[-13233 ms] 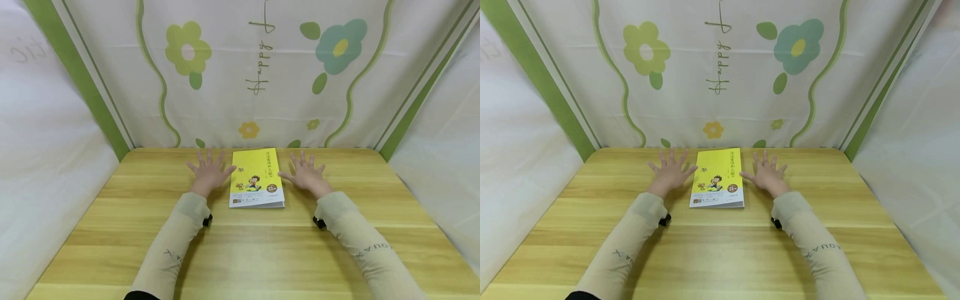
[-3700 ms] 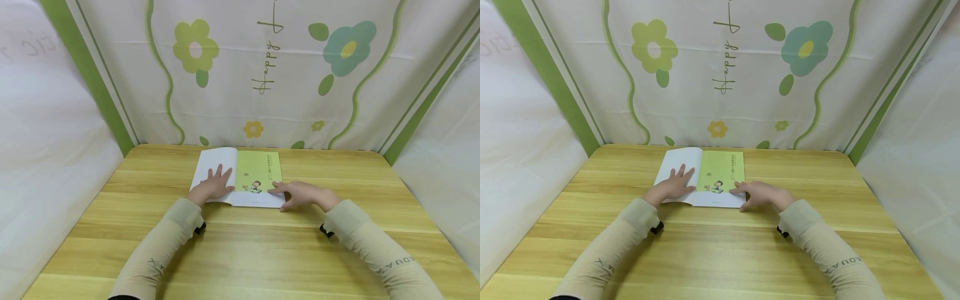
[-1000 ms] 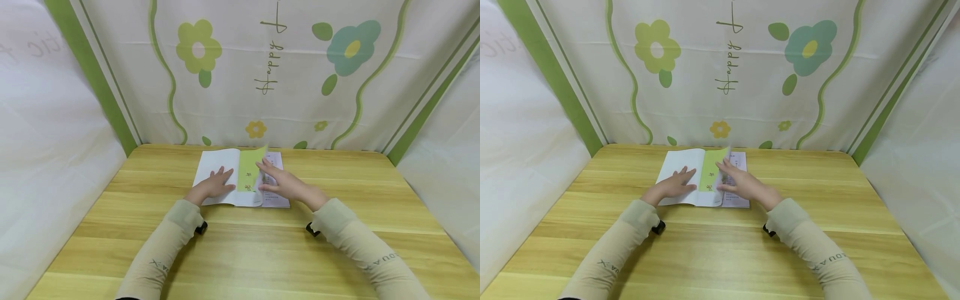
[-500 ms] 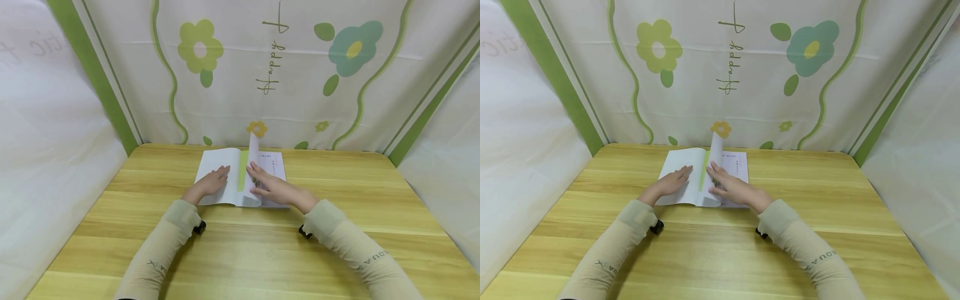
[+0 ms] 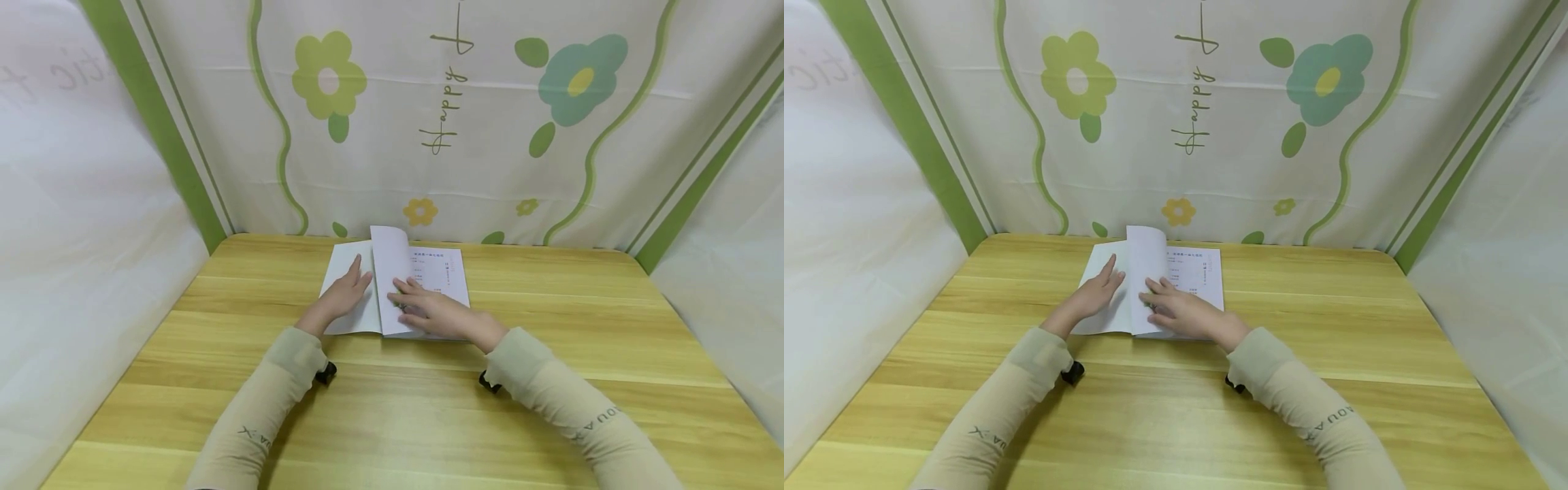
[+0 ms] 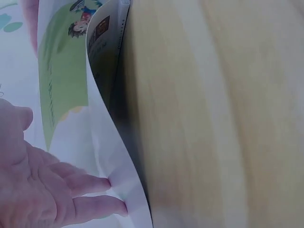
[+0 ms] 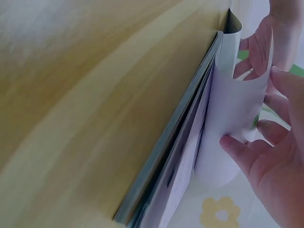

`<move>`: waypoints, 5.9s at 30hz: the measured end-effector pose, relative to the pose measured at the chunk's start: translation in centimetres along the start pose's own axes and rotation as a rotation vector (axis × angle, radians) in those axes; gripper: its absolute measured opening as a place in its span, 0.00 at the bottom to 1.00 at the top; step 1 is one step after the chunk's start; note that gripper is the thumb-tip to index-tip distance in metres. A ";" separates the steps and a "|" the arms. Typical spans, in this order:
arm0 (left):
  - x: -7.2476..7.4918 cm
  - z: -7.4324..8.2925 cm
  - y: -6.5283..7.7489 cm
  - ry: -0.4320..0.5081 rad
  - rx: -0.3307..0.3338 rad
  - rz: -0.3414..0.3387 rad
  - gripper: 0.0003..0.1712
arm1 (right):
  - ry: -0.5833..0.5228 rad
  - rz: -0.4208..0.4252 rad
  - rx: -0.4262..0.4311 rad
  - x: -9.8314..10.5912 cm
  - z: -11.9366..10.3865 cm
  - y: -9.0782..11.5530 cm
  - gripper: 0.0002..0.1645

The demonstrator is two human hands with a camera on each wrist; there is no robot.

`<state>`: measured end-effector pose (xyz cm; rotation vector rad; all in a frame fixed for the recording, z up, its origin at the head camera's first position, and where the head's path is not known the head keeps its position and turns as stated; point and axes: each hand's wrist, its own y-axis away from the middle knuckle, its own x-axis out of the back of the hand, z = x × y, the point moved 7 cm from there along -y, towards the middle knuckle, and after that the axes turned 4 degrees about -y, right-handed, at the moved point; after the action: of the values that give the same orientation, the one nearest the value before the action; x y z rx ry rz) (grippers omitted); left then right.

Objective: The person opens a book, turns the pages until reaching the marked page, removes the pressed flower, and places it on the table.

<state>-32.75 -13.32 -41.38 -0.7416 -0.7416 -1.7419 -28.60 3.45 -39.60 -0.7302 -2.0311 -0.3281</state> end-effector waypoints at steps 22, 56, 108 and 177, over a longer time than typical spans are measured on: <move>-0.3 1.1 0.2 -0.082 -0.081 0.038 0.34 | 0.036 -0.075 0.037 -1.3 -1.3 -0.9 0.23; -1.9 1.1 -0.8 -0.258 0.038 -0.110 0.40 | 0.040 -0.145 -0.047 0.2 2.2 2.8 0.32; -1.2 -0.7 0.7 -0.288 0.103 -0.259 0.49 | 0.067 -0.044 -0.328 3.4 7.1 8.0 0.25; -0.6 -1.3 0.1 -0.118 -0.086 -0.297 0.51 | 0.061 -0.012 0.024 -0.1 -0.8 0.3 0.29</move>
<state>-32.63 -14.05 -42.61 -0.8305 -0.8970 -2.0207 -27.83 3.27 -39.27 -0.6862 -1.9792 -0.3288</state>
